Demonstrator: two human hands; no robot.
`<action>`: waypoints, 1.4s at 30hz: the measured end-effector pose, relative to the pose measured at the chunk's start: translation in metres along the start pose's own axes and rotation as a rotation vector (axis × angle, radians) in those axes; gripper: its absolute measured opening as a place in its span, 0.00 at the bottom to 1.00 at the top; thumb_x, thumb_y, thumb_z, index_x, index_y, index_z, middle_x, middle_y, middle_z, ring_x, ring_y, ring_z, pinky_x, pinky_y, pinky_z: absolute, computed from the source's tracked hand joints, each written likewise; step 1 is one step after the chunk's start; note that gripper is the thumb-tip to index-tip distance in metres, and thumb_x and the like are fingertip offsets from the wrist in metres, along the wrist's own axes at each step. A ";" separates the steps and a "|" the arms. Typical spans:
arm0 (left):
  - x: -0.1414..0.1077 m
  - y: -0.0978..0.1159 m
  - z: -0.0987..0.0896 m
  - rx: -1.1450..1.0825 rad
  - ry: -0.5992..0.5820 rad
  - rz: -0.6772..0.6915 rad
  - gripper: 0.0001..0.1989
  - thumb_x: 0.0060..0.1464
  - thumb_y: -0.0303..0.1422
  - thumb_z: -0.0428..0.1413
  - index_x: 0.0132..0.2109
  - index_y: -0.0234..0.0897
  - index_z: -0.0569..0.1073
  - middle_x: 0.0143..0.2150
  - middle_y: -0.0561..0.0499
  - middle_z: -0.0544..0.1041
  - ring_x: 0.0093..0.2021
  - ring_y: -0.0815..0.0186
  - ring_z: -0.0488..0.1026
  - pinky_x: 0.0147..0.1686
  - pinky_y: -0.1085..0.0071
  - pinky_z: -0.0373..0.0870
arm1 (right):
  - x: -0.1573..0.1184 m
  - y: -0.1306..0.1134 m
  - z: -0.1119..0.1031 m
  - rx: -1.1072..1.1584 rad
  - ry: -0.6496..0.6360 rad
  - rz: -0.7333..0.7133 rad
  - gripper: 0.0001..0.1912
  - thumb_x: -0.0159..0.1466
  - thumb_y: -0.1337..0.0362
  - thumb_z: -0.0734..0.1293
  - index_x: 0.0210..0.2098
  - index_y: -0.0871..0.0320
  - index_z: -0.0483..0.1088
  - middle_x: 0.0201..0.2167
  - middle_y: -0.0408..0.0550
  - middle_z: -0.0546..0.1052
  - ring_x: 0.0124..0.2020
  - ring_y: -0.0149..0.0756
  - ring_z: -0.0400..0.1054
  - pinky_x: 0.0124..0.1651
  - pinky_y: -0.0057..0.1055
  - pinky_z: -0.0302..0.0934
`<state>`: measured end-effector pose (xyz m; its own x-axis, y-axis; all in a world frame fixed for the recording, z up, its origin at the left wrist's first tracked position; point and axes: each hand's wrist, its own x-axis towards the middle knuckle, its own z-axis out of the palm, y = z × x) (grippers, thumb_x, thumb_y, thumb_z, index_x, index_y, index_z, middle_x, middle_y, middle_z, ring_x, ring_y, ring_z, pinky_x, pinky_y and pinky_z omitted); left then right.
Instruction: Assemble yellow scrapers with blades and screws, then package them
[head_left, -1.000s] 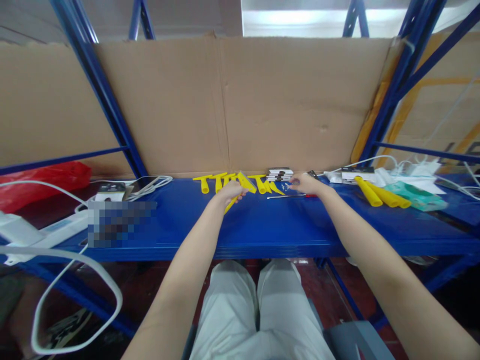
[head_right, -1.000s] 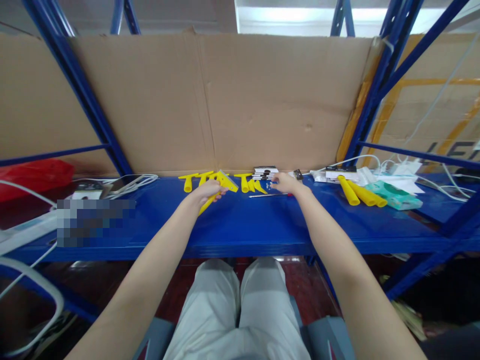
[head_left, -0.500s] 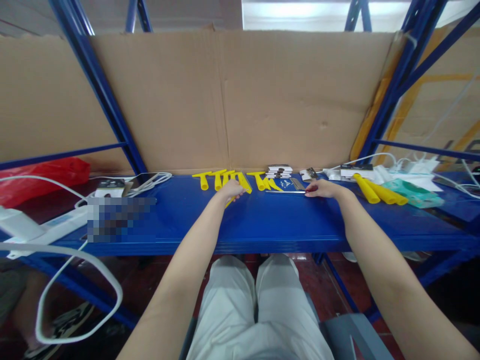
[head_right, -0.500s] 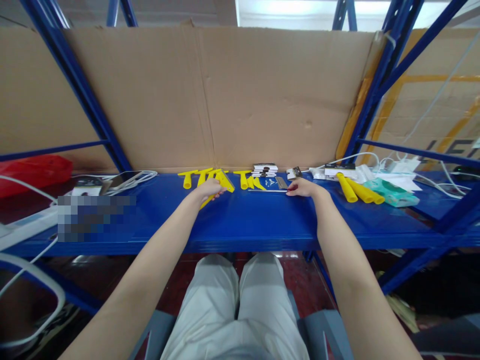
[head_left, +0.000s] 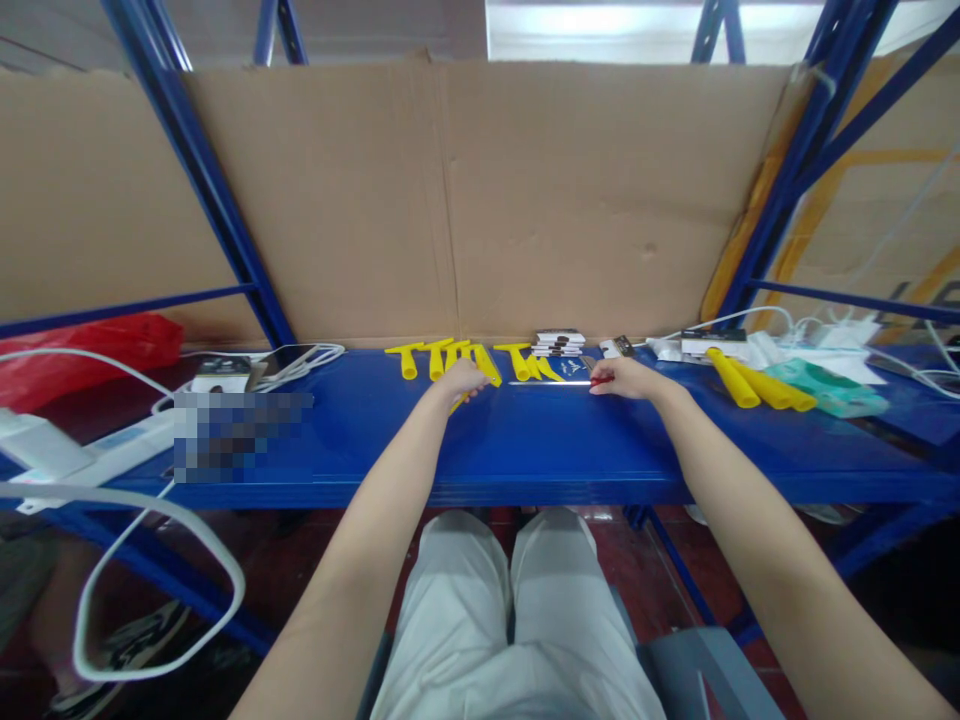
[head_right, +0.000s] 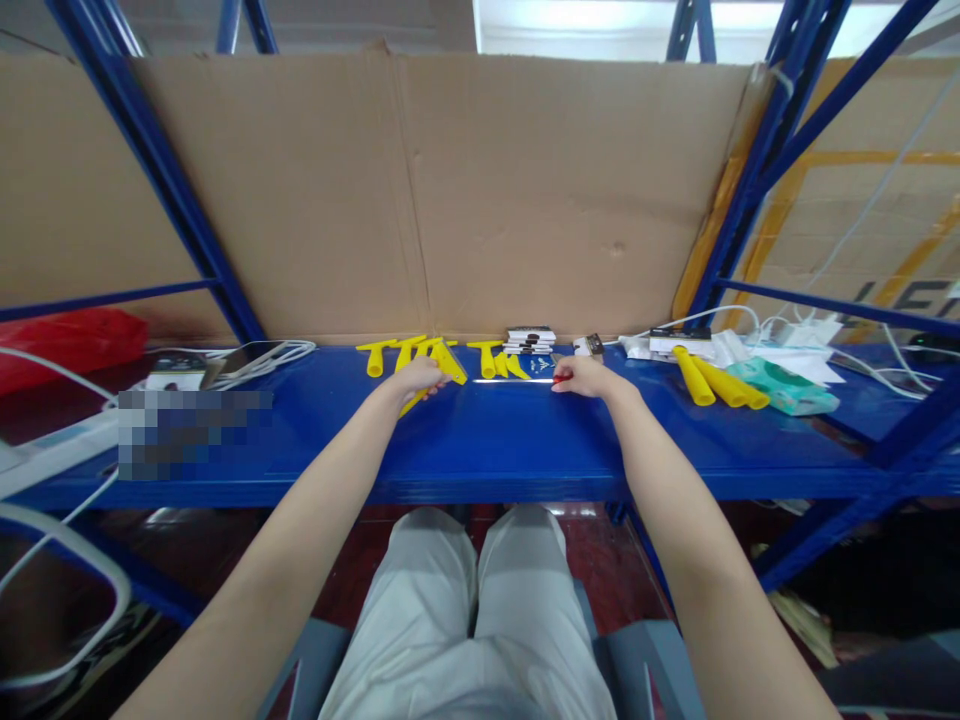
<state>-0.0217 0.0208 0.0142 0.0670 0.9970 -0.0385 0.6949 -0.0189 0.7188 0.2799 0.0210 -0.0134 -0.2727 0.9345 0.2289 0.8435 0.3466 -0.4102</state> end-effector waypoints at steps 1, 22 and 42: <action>0.001 0.000 0.000 0.000 0.001 -0.004 0.07 0.51 0.23 0.52 0.26 0.32 0.66 0.17 0.57 0.62 0.15 0.76 0.58 0.16 0.77 0.53 | 0.001 -0.005 0.001 -0.006 0.008 -0.020 0.07 0.50 0.62 0.68 0.28 0.57 0.68 0.27 0.45 0.75 0.31 0.35 0.69 0.35 0.30 0.62; 0.001 0.000 -0.001 -0.002 0.002 -0.019 0.07 0.50 0.24 0.54 0.25 0.33 0.66 0.16 0.57 0.62 0.15 0.75 0.59 0.18 0.76 0.55 | 0.007 -0.012 0.014 0.069 -0.019 -0.131 0.12 0.50 0.57 0.68 0.29 0.58 0.67 0.27 0.45 0.74 0.32 0.35 0.67 0.37 0.31 0.61; 0.006 -0.005 -0.003 -0.026 -0.006 -0.045 0.08 0.52 0.25 0.52 0.25 0.34 0.66 0.16 0.57 0.60 0.15 0.75 0.57 0.18 0.77 0.54 | 0.001 -0.032 0.009 -0.120 -0.006 -0.154 0.06 0.56 0.61 0.65 0.29 0.57 0.68 0.30 0.48 0.76 0.32 0.36 0.68 0.36 0.30 0.59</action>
<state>-0.0272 0.0276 0.0124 0.0405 0.9963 -0.0754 0.6786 0.0279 0.7340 0.2483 0.0117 -0.0077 -0.4050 0.8719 0.2752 0.8408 0.4734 -0.2625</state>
